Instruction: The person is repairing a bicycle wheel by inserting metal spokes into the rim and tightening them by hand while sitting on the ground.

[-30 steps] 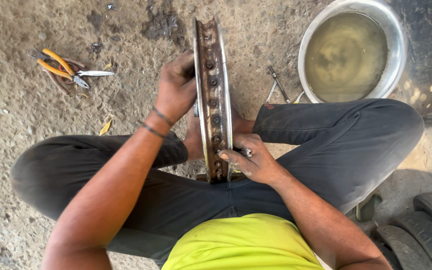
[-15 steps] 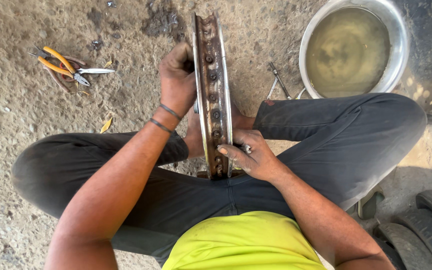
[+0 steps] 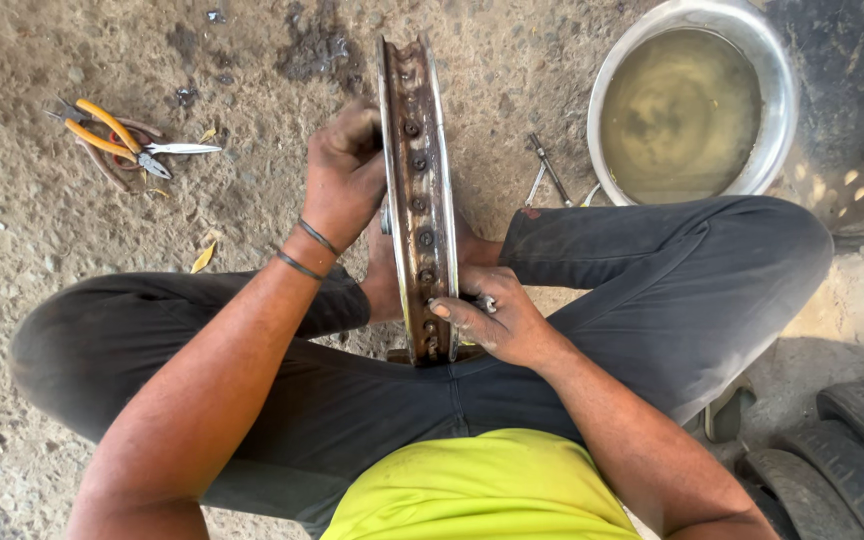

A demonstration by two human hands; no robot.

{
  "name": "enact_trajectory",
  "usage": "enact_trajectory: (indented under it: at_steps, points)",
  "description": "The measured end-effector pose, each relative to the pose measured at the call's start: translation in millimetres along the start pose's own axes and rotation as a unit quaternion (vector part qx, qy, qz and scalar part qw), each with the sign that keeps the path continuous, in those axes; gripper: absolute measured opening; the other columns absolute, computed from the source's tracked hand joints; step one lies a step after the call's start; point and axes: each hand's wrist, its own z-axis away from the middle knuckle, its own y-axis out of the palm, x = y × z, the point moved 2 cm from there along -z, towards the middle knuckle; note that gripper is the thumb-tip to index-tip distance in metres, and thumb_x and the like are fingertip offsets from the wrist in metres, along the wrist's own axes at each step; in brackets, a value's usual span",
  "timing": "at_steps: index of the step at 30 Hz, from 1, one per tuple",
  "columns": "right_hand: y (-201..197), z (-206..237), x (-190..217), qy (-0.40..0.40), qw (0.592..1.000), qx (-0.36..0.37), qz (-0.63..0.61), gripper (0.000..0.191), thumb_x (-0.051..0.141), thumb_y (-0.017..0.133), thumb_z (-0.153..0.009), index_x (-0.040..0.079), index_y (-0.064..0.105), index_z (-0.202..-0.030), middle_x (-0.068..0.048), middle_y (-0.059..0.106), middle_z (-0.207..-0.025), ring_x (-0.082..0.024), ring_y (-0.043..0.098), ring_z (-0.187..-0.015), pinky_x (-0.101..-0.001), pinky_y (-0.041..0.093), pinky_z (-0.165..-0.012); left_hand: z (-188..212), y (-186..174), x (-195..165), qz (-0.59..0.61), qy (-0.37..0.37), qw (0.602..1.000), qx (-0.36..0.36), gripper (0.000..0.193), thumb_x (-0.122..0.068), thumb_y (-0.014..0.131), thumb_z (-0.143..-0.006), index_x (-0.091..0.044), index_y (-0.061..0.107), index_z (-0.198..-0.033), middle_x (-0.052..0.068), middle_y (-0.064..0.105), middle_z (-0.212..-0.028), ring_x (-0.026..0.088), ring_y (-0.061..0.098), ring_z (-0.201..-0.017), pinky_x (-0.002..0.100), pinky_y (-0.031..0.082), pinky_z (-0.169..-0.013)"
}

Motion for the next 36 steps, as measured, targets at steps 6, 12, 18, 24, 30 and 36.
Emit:
enact_trajectory:
  at_steps: [6,12,18,24,30,36]
  points:
    - [0,2,-2,0.041,0.999,0.01,-0.012,0.029,0.029,0.069,-0.101,0.0,0.07,-0.101,-0.005,0.066,-0.073,-0.012,0.065,-0.063,-0.0303,0.051,-0.057,-1,-1,2,0.046,-0.013,0.998,-0.042,0.02,0.006,0.072,-0.093,-0.011,0.062,-0.087,-0.004,0.065,-0.084,0.004,0.061,-0.075,0.022,0.059,-0.067]
    - [-1,0,1,0.026,1.0,0.006,-0.008,0.029,0.028,0.069,-0.101,0.0,0.069,-0.102,-0.005,0.066,-0.073,-0.012,0.064,-0.062,-0.0304,0.051,-0.056,1,0,-3,0.045,-0.003,0.998,-0.052,0.021,0.006,0.074,-0.094,-0.009,0.063,-0.084,-0.003,0.065,-0.081,0.004,0.06,-0.073,0.02,0.057,-0.063]
    - [-2,-1,6,-0.004,1.0,-0.003,0.005,0.027,0.026,0.071,-0.102,-0.001,0.069,-0.102,-0.006,0.065,-0.074,-0.012,0.063,-0.063,-0.0301,0.049,-0.057,1,1,6,-0.047,0.033,0.998,-0.039,0.023,0.008,0.076,-0.094,-0.009,0.064,-0.085,-0.002,0.062,-0.083,0.005,0.058,-0.075,0.02,0.054,-0.065]
    - [-2,-1,5,0.02,1.0,0.002,-0.002,0.027,0.026,0.07,-0.101,-0.001,0.069,-0.101,-0.005,0.064,-0.071,-0.012,0.061,-0.061,-0.0302,0.048,-0.055,3,6,16,0.073,0.013,0.995,-0.071,0.022,0.012,0.07,-0.089,-0.008,0.061,-0.086,-0.004,0.063,-0.084,0.004,0.059,-0.077,0.021,0.056,-0.069]
    - [-1,-1,3,0.009,1.0,0.009,-0.011,0.028,0.027,0.068,-0.103,-0.001,0.069,-0.105,-0.006,0.068,-0.077,-0.012,0.066,-0.067,-0.0294,0.052,-0.059,2,3,13,-0.057,0.033,0.993,-0.097,0.027,0.01,0.074,-0.094,-0.009,0.059,-0.081,-0.004,0.06,-0.079,0.005,0.053,-0.072,0.02,0.052,-0.062]
    - [-2,0,1,0.018,1.0,0.003,-0.002,0.027,0.026,0.071,-0.1,-0.001,0.07,-0.103,-0.006,0.067,-0.075,-0.012,0.065,-0.065,-0.0299,0.052,-0.059,3,3,13,-0.048,0.046,0.997,-0.04,0.02,0.008,0.075,-0.094,-0.008,0.065,-0.088,-0.003,0.063,-0.084,0.005,0.059,-0.075,0.02,0.056,-0.066]
